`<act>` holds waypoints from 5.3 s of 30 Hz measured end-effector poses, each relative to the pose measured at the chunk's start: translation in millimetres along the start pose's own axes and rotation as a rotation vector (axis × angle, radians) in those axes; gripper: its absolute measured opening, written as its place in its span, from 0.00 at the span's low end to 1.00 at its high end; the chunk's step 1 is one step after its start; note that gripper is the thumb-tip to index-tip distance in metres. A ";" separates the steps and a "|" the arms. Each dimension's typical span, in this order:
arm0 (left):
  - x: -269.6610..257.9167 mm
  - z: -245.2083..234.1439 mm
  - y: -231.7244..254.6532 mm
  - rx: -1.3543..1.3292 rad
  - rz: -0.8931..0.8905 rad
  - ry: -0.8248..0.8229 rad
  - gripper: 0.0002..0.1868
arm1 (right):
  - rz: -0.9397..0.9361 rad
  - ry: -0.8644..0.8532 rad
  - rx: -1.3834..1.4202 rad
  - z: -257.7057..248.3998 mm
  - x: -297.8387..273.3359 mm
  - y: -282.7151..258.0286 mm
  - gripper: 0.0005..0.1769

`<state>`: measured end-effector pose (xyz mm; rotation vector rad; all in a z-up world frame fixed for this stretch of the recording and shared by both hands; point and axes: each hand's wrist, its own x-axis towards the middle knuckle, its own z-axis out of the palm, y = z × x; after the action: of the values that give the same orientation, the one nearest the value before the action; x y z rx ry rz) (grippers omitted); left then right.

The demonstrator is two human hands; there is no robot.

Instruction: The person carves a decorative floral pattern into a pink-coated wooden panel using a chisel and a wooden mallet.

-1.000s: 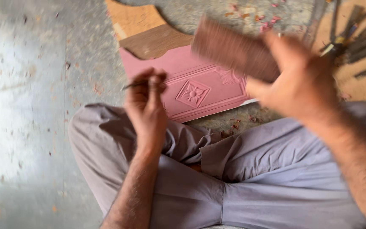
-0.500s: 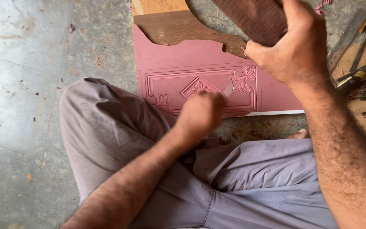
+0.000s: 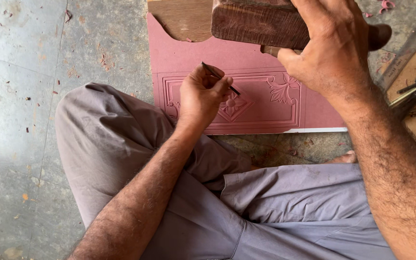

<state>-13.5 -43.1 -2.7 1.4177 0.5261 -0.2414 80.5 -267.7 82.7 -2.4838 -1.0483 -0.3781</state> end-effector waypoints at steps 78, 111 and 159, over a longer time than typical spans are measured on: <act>-30.3 25.5 -4.5 0.429 0.261 -0.071 0.03 | 0.013 -0.058 -0.108 12.6 -3.5 -29.2 0.33; 18.0 -62.2 -9.1 1.195 0.535 0.154 0.11 | 0.871 -0.336 0.202 -13.3 -62.7 12.1 0.43; 90.6 -4.1 71.2 0.792 0.460 -0.642 0.08 | 0.993 0.374 0.844 -61.6 -71.5 -40.1 0.24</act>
<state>96.7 -14.9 15.4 2.0455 -0.4875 -0.5406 -2.6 -315.7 118.9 -1.7426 0.2276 -0.0400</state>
